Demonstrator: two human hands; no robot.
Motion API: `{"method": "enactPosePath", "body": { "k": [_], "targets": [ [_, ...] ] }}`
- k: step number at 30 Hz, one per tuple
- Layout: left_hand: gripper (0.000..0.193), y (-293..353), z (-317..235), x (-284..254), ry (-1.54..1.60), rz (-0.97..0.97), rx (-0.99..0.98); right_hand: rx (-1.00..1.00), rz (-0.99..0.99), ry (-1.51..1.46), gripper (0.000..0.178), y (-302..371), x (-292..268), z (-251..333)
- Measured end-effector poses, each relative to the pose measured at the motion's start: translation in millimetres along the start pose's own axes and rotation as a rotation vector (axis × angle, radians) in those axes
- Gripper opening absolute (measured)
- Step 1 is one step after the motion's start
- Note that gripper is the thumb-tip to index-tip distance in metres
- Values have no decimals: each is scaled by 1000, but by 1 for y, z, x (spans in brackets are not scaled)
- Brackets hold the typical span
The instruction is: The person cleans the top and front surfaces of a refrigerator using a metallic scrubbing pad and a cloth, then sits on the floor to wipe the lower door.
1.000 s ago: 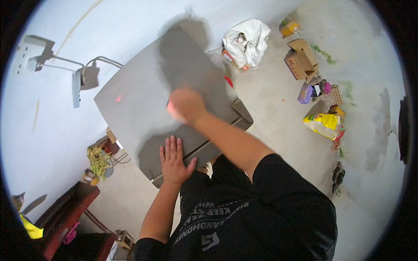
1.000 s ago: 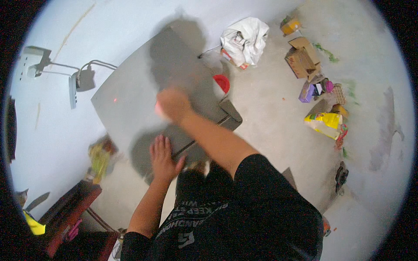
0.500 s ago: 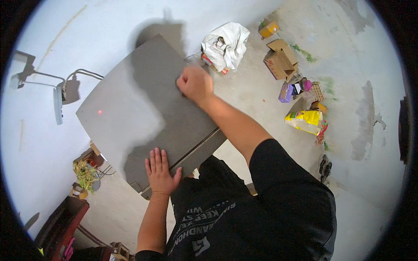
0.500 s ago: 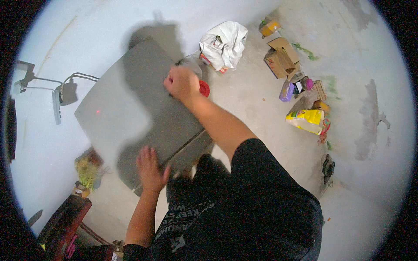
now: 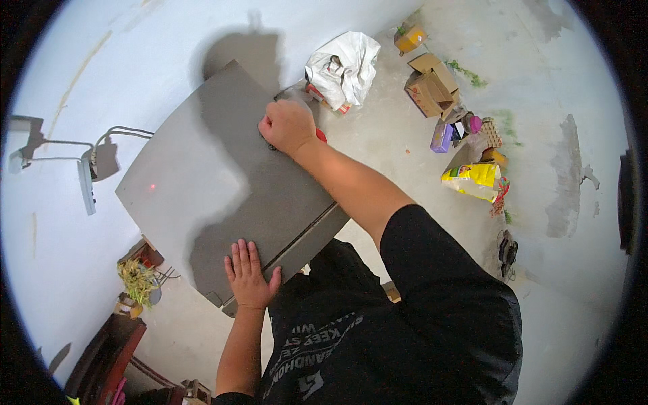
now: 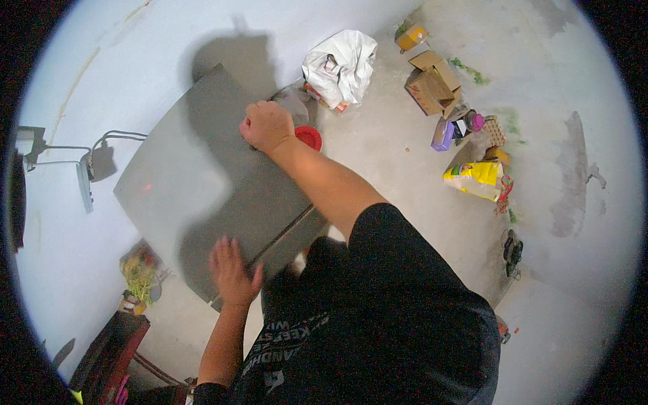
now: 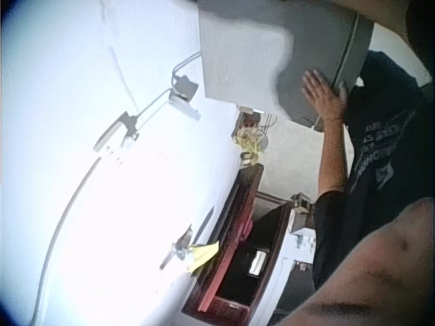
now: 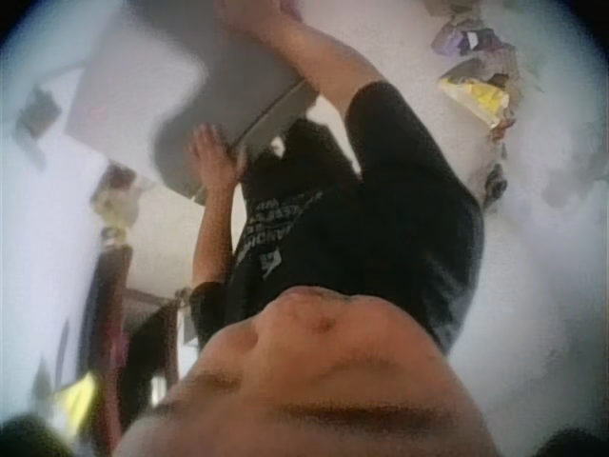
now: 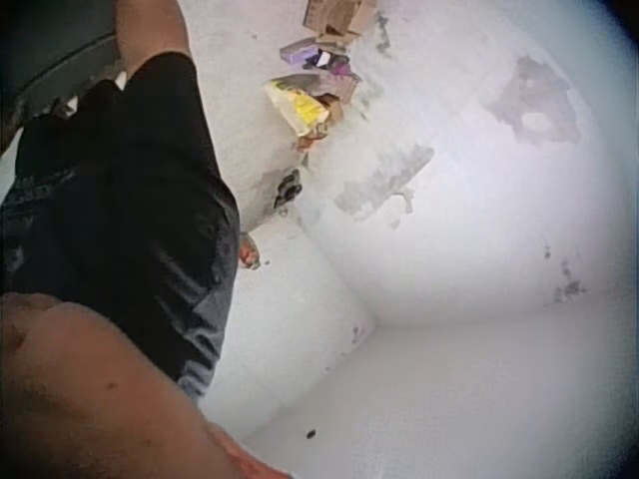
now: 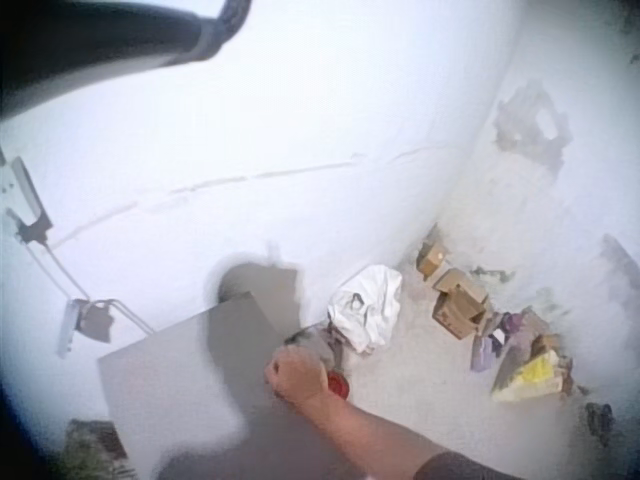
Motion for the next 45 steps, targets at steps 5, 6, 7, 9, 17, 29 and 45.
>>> {"method": "enactPosePath", "body": {
  "k": [5, 6, 7, 9, 17, 29, 45],
  "targets": [
    [93, 2, 5, 4, 3, -68, -7, -374, 222, -201, 18, 94, 19, 81],
    [93, 1, 6, 5, 11, -46, -8, -389, 249, -207, 18, 90, 21, 82],
    [93, 0, 6, 6, 18, -21, -15, -406, 278, -218, 18, 84, 24, 80],
    [93, 4, 7, 7, 33, -4, -9, -353, 292, -104, 17, 47, 28, 68],
    [90, 4, 13, 3, 87, -27, -9, -203, 332, -58, 20, -21, 92, 129],
    [88, 5, 7, -3, 184, -77, 32, -143, 133, -96, 21, -11, 41, 74],
    [73, 3, 28, -7, 335, -64, 140, -60, -99, -80, 23, 199, 2, 123]
  ]
}}
Point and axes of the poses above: each hand's wrist, its own y-axis away from the middle knuckle, its own x-axis out of the palm, z = x × y, the point moved 7 cm from there along -y, towards the middle knuckle, and after that the axes turned 9 degrees about z, right-handed, at the moved point
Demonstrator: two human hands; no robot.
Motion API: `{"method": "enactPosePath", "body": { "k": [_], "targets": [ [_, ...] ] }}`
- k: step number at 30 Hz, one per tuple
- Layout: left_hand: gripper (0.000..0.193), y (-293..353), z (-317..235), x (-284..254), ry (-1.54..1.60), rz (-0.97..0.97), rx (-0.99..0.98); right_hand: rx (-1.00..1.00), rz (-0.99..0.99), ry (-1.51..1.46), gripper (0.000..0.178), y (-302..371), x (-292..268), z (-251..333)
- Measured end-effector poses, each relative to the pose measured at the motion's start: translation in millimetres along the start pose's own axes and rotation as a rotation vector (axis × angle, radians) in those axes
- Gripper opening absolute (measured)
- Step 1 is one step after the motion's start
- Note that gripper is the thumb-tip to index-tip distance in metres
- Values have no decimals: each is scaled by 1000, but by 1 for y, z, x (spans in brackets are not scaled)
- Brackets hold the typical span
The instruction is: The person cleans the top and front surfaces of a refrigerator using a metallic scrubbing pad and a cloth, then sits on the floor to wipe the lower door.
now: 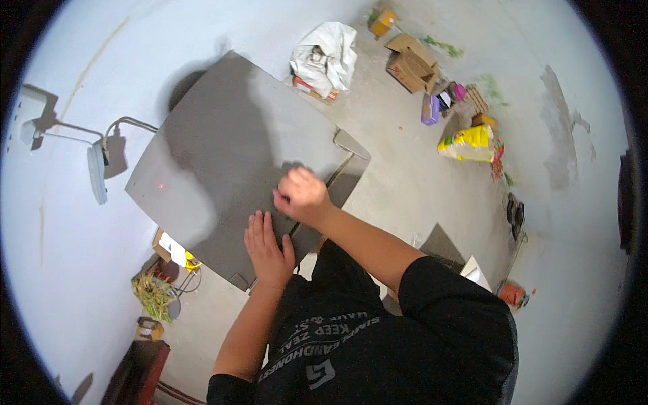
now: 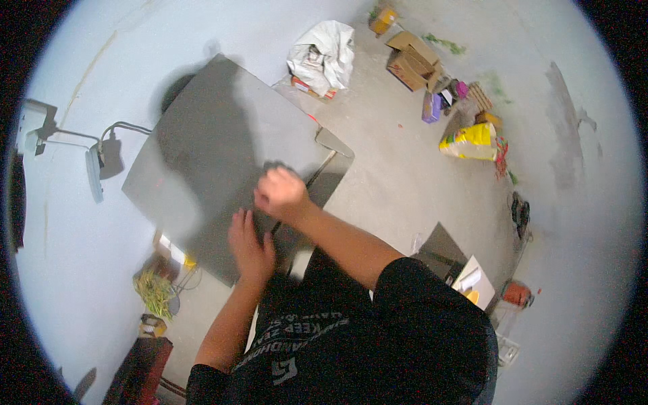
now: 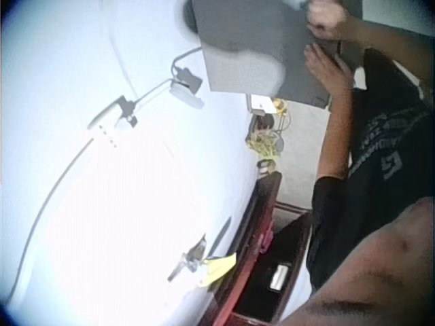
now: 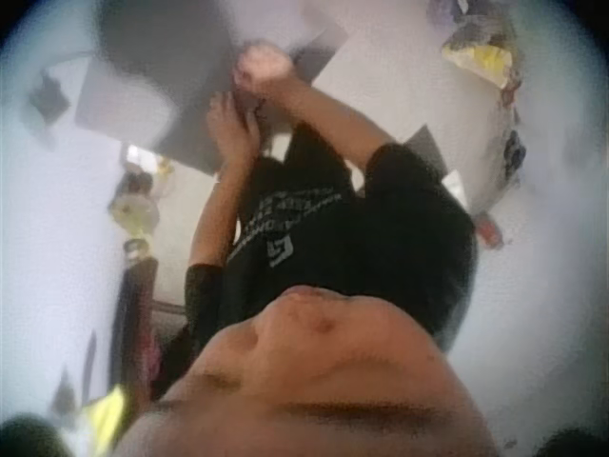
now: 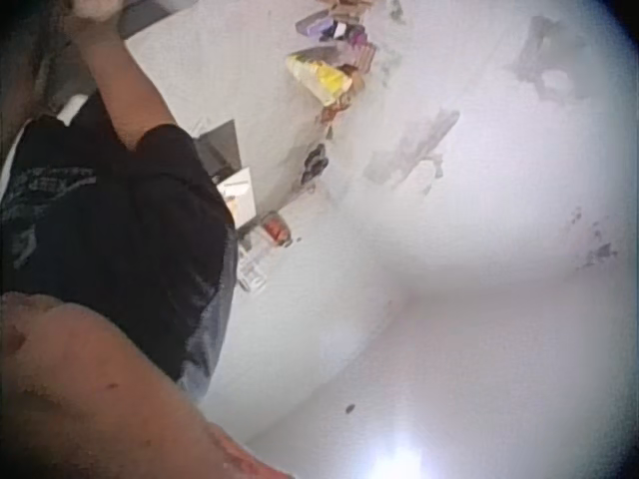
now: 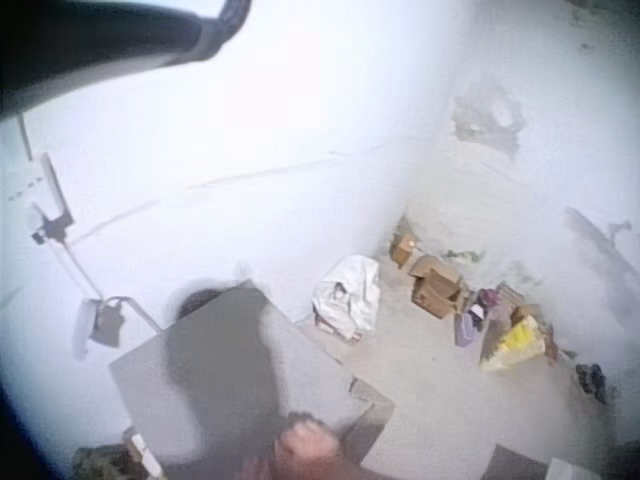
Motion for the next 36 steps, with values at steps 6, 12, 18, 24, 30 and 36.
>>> {"method": "enactPosePath", "body": {
  "k": [6, 12, 18, 24, 30, 36],
  "targets": [
    [84, -56, 97, -72, -317, -32, 1, 337, -160, 136, 39, -25, -19, -22],
    [87, -61, 106, -95, -467, -23, 93, -5, 266, 37, 76, 42, 22, 56],
    [89, -63, 103, -96, -467, -6, 81, 251, 202, 303, 67, -95, 34, -60],
    [90, -67, 97, -98, -403, 19, 86, 469, 29, 373, 67, -208, 48, -119],
    [91, -66, 105, -101, -399, -30, 100, 162, 367, -20, 62, -181, 104, 7],
    [91, -65, 106, -101, -369, 5, 66, 125, 212, 242, 58, -201, 60, -64]
  ]
}}
Point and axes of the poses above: each hand's wrist, its own y-axis away from the middle knuckle, its own x-axis out of the palm, z = x × y, the point moved 7 cm from there along -y, towards the middle knuckle, and after that the axes turned 9 degrees about z, right-handed, at the moved point
